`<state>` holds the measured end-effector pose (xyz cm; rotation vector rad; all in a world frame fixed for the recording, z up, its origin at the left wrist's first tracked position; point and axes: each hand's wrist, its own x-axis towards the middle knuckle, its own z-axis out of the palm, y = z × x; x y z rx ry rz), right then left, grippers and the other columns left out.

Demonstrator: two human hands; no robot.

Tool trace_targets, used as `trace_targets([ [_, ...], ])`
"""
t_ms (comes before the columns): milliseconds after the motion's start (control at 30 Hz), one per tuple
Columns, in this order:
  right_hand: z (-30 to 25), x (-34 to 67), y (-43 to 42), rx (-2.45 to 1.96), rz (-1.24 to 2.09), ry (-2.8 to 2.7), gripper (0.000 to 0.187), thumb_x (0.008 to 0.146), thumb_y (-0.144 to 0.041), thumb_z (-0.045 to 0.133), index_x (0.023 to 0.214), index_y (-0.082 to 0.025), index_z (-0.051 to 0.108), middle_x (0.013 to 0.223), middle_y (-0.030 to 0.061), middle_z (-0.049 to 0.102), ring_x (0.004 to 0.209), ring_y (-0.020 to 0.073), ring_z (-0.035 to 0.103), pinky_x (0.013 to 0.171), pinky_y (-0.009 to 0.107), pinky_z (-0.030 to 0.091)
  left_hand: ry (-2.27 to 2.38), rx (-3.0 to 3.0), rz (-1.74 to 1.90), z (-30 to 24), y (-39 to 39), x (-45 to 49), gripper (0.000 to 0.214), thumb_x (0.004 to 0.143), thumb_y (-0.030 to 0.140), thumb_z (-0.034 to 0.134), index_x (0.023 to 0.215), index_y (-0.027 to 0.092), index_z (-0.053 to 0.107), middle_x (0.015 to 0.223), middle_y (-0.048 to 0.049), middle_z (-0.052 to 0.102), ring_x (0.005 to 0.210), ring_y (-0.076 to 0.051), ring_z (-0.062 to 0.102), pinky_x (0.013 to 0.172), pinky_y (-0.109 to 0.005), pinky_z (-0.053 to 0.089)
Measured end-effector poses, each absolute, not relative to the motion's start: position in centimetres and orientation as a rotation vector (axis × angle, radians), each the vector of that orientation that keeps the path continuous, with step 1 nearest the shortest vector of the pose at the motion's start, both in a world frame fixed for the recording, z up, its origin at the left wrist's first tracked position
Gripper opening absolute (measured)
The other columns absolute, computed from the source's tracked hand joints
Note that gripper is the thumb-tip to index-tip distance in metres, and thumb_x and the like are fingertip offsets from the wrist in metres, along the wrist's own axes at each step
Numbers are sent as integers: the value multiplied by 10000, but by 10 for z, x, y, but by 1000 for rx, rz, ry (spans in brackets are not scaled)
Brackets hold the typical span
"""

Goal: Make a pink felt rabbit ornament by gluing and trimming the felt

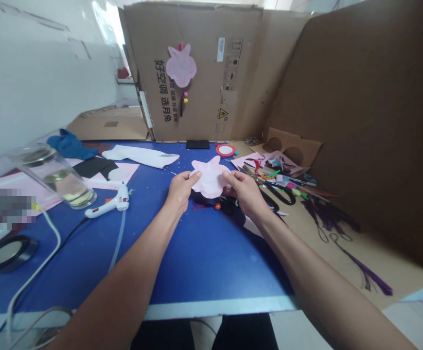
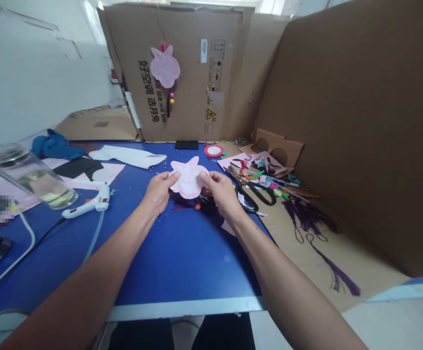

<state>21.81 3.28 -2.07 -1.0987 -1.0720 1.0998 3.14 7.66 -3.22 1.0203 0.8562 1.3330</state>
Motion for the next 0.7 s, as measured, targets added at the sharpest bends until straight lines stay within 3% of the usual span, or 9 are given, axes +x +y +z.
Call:
trace_targets([
  [133,-22,217,32,-1135,1045,-1099,410,726,-565,888,687,-226,660,660,-17,618,622,143,521,619,289,448,846,967,1342,-30,76,31,516,531,559,1026,752,184,748,758,-35,752,663,-172,656,662,-308,538],
  [300,-20,219,32,-1113,979,-1099,367,746,-526,859,675,-222,665,637,-19,614,596,137,493,595,287,395,842,999,1270,-28,73,34,555,556,603,1005,838,174,794,787,-54,777,669,-179,674,646,-311,545],
  [500,-19,220,32,-1088,998,-1078,378,750,-539,866,689,-222,668,652,-17,629,602,140,507,611,291,419,888,1068,1229,-32,73,34,491,592,517,1009,853,148,817,782,-86,787,644,-167,658,626,-298,521],
  [700,-21,215,31,-1110,1045,-1114,404,724,-561,891,718,-214,684,661,-10,645,609,140,524,620,295,427,864,1028,1294,-29,74,34,559,557,569,1015,877,157,814,803,-74,789,655,-171,660,627,-298,523],
])
